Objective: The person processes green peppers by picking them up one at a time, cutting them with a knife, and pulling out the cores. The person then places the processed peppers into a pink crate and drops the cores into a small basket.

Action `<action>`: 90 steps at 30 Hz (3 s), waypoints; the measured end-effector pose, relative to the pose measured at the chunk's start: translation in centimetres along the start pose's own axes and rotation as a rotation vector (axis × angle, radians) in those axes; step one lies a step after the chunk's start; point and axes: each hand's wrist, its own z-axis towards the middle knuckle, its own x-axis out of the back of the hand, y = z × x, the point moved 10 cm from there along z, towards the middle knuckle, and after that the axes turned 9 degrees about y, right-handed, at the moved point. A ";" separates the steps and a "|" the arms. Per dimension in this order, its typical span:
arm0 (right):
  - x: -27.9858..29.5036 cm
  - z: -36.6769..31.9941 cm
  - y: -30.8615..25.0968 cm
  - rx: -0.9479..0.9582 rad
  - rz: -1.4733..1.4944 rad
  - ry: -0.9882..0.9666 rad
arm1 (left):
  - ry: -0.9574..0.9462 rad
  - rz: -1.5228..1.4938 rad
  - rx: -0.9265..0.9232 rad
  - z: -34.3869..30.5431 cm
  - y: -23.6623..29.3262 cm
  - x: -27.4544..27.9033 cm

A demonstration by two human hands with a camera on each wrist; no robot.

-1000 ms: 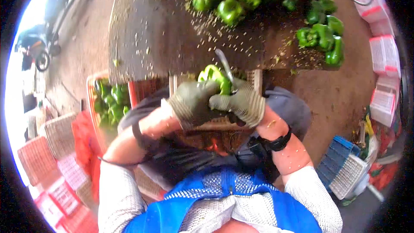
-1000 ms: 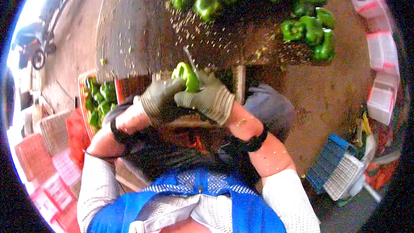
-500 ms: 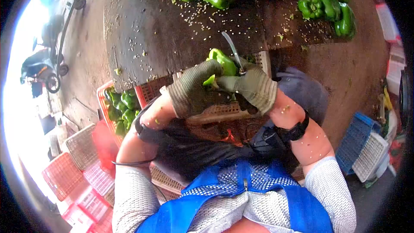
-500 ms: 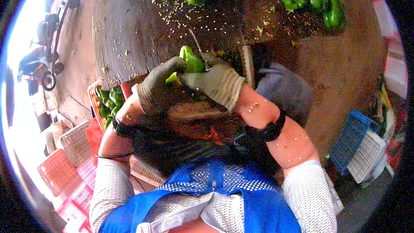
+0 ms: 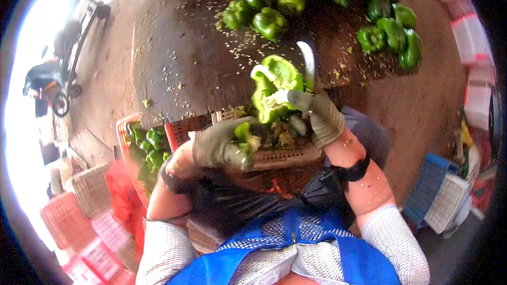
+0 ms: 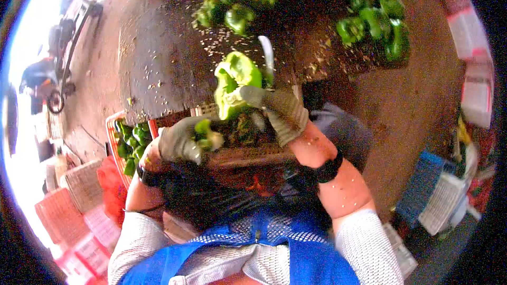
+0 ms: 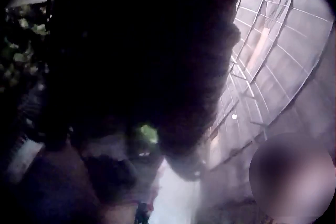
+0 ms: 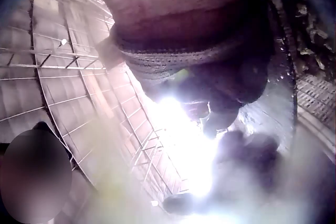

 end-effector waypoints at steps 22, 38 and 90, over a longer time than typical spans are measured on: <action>-7.1 -3.8 3.1 0.117 -0.099 -0.272 | 1.727 -0.045 -0.261 -34.6 -12.0 25.4; -8.1 -0.3 6.5 -0.029 -0.129 -0.095 | 1.294 0.750 0.040 -24.8 -23.5 31.5; 1.0 -0.2 -0.5 0.047 -0.258 -0.007 | 0.391 1.565 -0.652 20.7 12.7 20.9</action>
